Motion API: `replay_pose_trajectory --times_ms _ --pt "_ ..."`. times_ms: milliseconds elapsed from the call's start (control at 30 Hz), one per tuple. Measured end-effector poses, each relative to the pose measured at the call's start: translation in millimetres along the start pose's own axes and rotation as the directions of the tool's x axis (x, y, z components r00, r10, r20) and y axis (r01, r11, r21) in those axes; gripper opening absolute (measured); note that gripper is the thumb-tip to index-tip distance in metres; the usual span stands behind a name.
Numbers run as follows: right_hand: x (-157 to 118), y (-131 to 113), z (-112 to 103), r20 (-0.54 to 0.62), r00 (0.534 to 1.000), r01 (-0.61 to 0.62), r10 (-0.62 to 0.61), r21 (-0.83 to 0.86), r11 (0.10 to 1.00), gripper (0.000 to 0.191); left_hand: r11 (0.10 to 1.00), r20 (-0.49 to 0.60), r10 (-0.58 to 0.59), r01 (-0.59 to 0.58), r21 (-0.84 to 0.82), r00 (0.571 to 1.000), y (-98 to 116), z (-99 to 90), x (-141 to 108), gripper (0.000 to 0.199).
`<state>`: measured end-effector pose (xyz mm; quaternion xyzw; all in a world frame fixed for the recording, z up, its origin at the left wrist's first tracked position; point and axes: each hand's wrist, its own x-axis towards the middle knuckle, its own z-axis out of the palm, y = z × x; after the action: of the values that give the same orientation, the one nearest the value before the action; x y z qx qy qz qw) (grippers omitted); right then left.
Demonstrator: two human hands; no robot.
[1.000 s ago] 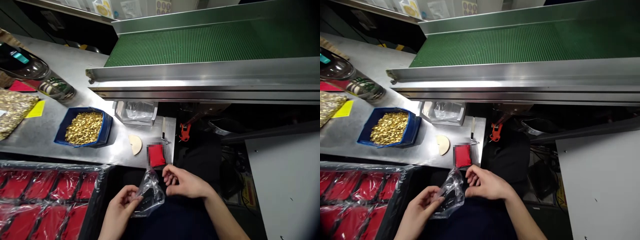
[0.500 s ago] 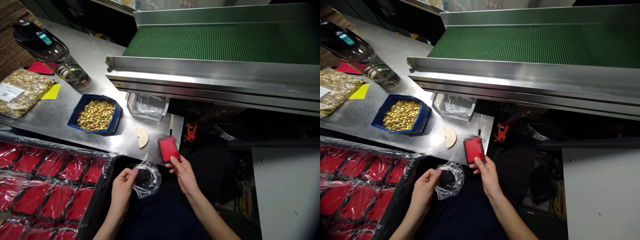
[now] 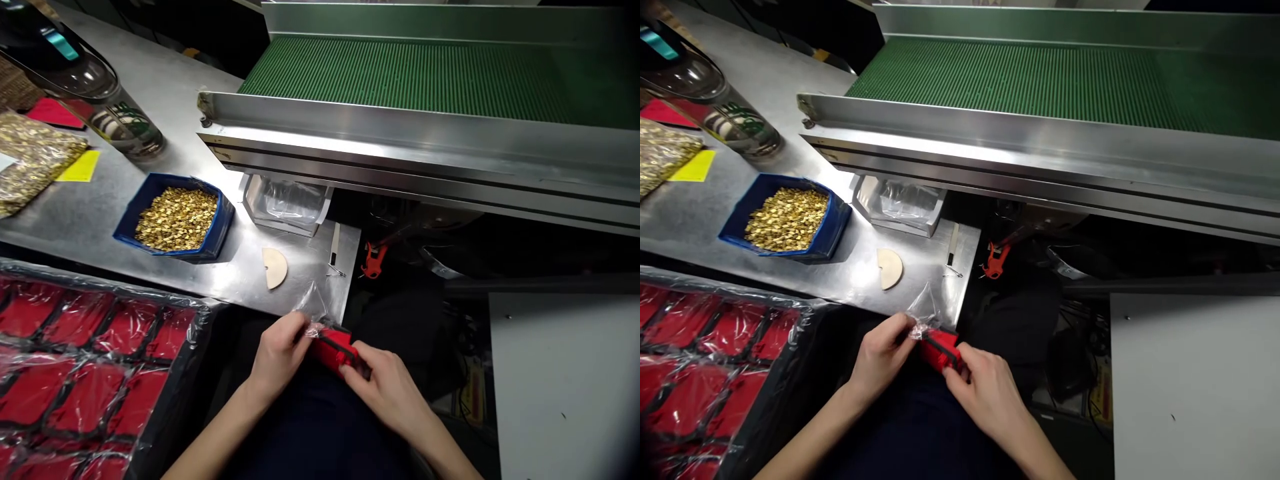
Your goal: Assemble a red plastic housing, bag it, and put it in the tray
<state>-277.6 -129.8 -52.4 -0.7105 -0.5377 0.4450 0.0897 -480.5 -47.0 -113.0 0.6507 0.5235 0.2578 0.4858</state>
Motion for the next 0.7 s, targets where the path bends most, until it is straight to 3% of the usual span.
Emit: replay_pose_trajectory --times_ms 100,200,333,433,567,700 --pt "3.4 14.0 9.4 -0.092 0.989 -0.083 0.115 0.298 0.951 0.027 0.988 -0.045 0.081 -0.074 0.138 0.996 -3.0 1.0 -1.3 0.012" --pt "8.0 22.5 25.8 -0.113 0.982 -0.059 0.148 0.567 0.822 0.035 0.975 -0.072 0.073 -0.056 0.216 0.995 -8.9 5.5 -0.4 0.017" --pt "18.3 21.7 43.5 -0.146 0.976 -0.018 0.162 0.683 0.730 0.040 0.973 -0.020 0.009 -0.004 0.232 1.000 -11.2 12.7 -4.2 0.015" --pt "22.9 14.8 44.8 -0.149 0.977 -0.025 0.152 0.630 0.776 0.040 0.980 0.030 -0.027 0.021 0.197 0.999 -7.0 14.5 -11.0 0.010" --pt "21.7 4.7 38.4 -0.150 0.979 -0.084 0.141 0.333 0.939 0.031 0.986 -0.064 -0.050 0.060 0.154 0.997 -2.0 10.9 -11.8 0.016" --pt "22.3 -3.5 34.1 -0.163 0.985 -0.033 0.053 0.123 0.992 0.023 0.988 -0.084 -0.054 0.065 0.141 0.995 -2.3 5.8 -1.0 0.016"
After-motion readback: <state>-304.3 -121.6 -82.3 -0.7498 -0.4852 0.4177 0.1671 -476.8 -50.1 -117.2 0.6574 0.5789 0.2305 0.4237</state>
